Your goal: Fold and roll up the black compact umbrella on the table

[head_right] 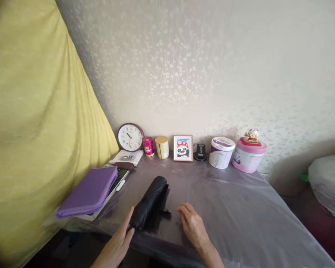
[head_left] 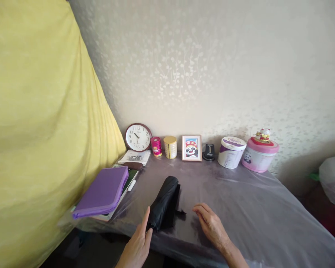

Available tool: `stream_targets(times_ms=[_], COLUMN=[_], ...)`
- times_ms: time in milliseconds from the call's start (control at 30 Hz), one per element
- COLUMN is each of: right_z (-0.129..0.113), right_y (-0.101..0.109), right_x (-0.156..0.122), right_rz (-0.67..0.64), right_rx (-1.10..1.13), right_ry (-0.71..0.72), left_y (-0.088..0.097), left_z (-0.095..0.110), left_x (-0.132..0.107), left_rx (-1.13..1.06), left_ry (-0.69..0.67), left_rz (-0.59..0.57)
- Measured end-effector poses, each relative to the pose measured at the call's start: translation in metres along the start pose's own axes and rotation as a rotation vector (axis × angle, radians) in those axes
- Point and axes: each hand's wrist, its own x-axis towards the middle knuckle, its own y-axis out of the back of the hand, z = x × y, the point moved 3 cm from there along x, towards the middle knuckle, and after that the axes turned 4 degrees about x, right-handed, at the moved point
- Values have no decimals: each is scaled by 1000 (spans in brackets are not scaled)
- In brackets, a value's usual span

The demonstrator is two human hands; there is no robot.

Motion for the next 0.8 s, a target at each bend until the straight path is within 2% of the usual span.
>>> stream_targets(times_ms=[133,200,233,300,333,367,433,500,600,667,733,800], right_z=[19,29,34,44,49,54,64,71,73,71,68,66], right_y=[17,27,32,42,46,50,55,57,56,55,55,54], right_x=[-20,-30,-35,-45,-50,-55,-64,-71,-73,-72,-70,-70], right_rz=[85,110,127,167,186,207,256,313,358,360,359,366], right_rx=[-33,-56,-65,-78,-81,-82,-73,-46,-14,-9,6,25], right_ry=[-69,-94,-106,-129,-142,-158,-201,-248,-276,-271,-271,-281], left_y=[-2,-2,-2,-1,-1,-2,0,5,12,13,14,15], left_z=[9,10,8,1,-6,-14,-26,-29,-16,-7,-2,0], left_x=[-11,-9,-6,1,4,7,10,10,8,8,9,11], left_rx=[382,462,411,90,-100,-253,-365,-272,197,451,457,223], left_ry=[-25,-27,-27,-77,-41,69,208,199,22,1,-4,-21], left_rz=[-42,-27,-3,7,-54,-108,-140,-71,77,114,108,58])
